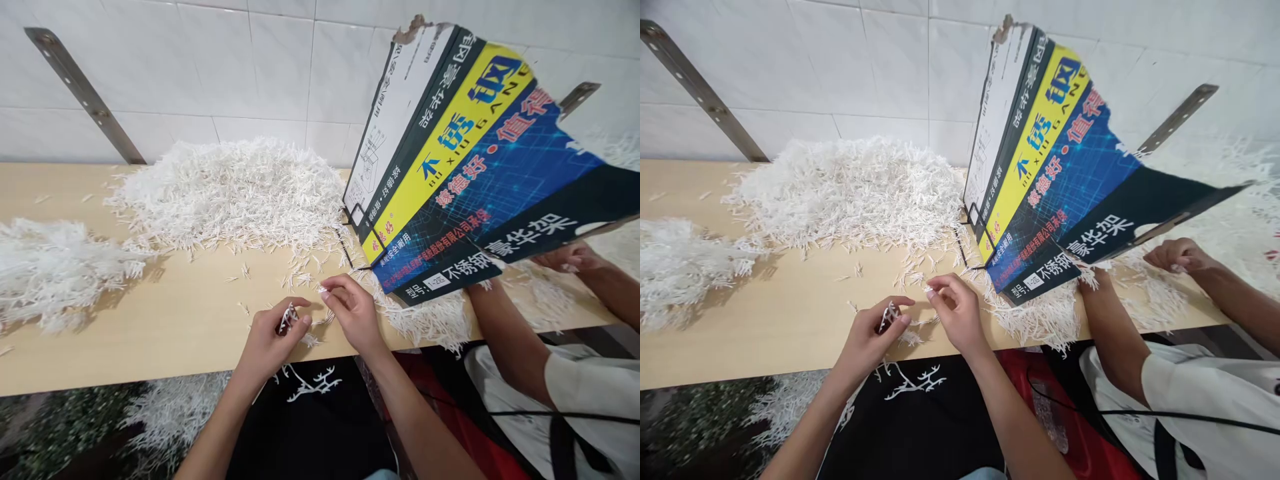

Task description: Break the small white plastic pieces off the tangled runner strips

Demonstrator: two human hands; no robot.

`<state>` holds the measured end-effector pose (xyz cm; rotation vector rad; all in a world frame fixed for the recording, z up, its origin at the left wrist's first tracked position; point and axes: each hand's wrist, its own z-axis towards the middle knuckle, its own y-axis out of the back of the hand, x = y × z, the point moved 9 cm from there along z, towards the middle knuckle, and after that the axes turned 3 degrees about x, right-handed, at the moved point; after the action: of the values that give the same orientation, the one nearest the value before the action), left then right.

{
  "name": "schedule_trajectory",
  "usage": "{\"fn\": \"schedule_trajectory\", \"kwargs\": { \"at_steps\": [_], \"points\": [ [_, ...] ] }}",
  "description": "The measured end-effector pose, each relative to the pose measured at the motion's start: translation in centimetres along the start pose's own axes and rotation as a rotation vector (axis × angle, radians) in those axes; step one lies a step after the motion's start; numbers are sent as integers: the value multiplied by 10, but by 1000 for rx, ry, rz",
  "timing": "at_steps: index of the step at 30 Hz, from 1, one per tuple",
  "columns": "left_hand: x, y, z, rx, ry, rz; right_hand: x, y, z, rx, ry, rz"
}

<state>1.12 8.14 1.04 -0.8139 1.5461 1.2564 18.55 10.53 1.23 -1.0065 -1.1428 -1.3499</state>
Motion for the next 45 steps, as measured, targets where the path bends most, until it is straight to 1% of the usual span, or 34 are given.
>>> {"fn": "schedule_trajectory", "kwargs": {
  "at_steps": [2,5,10,13,17,22,24,30,34,39,41,43,45],
  "points": [
    [0,1,2,-24,21,-15,7,-5,-1,49,40,-18],
    [0,-2,5,-19,19,-19,11,-7,-2,94,63,-19],
    [1,-4,6,-3,-10,19,5,-12,-5,142,15,82],
    [0,-1,5,-42,-35,2,7,-15,-7,183,0,110],
    [-2,1,3,-86,-61,-6,15,-23,-11,279,13,66],
    [-7,3,2,-111,-86,0,28,-30,-11,304,103,-84],
    [-10,4,0,-118,-106,13,32,-32,-10,313,125,-102],
    [-11,4,-2,-95,-124,46,32,-35,-13,398,87,-83],
    [-11,4,-2,-99,-116,46,28,-33,-14,391,57,-66],
    [-4,2,0,-97,-44,27,12,-28,-12,283,-44,28],
    [-4,-1,1,-53,-54,22,7,-28,-12,266,-69,76],
    [-6,-4,2,-1,-88,19,5,-27,-12,270,-73,79],
    [-7,-4,1,-1,-114,15,6,-28,-12,288,-59,46]
  ]
}}
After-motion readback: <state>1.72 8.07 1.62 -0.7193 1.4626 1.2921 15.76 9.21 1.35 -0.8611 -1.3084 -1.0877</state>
